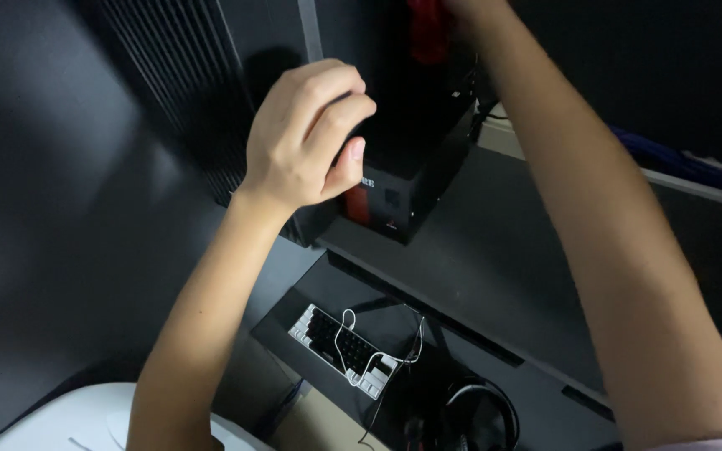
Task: The person picks up a red cloth and a small black object from a white chair. They then proceed to wipe the exterior surfaces of several black computer towers on a desk using the red cloth. The person cleans the sides, tops, and front panels of the towers.
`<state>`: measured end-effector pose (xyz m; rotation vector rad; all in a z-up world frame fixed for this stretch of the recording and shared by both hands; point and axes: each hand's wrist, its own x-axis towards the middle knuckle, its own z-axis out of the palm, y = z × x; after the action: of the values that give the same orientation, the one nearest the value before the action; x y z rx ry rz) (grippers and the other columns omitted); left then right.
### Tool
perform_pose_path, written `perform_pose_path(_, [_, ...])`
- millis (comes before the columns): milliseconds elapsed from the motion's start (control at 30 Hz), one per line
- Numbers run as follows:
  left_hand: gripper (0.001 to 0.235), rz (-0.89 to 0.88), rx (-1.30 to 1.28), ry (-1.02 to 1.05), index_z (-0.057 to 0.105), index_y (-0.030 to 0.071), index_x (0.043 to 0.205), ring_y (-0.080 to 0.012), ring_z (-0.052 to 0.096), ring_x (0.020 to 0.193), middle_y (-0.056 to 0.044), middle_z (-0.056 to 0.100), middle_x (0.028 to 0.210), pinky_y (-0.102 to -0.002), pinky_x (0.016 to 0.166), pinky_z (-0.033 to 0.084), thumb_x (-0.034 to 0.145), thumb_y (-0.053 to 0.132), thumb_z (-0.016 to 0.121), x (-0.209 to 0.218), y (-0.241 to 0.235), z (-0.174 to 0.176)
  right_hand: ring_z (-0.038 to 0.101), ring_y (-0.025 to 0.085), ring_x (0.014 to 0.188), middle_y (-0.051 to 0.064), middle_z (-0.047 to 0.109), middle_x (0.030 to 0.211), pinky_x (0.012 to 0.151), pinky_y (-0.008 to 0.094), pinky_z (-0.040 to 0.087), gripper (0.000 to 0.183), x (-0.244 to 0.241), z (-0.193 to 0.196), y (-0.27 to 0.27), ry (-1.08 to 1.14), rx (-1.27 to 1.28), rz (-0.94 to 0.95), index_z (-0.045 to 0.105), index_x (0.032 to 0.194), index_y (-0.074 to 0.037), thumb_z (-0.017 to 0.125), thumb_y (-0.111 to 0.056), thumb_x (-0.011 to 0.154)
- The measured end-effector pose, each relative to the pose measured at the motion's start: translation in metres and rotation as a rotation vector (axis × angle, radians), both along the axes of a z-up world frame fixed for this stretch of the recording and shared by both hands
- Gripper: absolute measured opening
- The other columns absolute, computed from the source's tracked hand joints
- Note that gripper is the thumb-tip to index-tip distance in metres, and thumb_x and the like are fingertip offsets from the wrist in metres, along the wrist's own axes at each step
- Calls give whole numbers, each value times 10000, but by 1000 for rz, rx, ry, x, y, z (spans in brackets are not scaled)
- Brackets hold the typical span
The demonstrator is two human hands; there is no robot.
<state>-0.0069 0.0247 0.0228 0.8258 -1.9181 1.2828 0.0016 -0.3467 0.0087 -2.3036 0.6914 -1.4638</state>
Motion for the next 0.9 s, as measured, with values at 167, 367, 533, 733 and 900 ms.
perform_pose_path(167, [220,2,-4,5,641,18,1176,-300,664,1123,-124,590,1235,-415,939,561,1004,155,645,0,-2,-1,761,310,892,188,743,1026,774,426,631,438,-17,14,-13,138,195,3,640,1261,-50,526,-416,1050])
perform_pose_path(367, [218,3,-27,15,646,16,1141,-303,669,1085,-128,602,1197,-415,906,562,970,150,653,-2,-2,3,769,311,826,217,724,1010,683,411,655,551,-22,12,-71,242,303,-12,592,1298,-1,472,-491,1076])
perform_pose_path(533, [193,50,-14,35,645,22,1122,-303,664,1089,-117,600,1187,-419,940,575,963,129,660,0,1,3,749,280,797,208,720,982,636,375,635,430,-50,24,-2,194,66,136,609,1282,-17,464,-390,1123])
perform_pose_path(733, [194,44,-24,14,646,26,1142,-304,654,1110,-116,600,1198,-423,940,559,985,138,671,-1,4,2,749,281,817,220,736,1031,648,378,621,372,-80,23,86,341,-69,102,627,1313,-12,469,-285,1115])
perform_pose_path(900, [192,-9,-8,50,637,21,1148,-313,649,1118,-123,599,1204,-435,962,555,988,124,665,2,4,0,739,303,823,238,692,1080,626,393,631,475,-85,23,111,403,189,-5,465,1402,10,525,-309,1055])
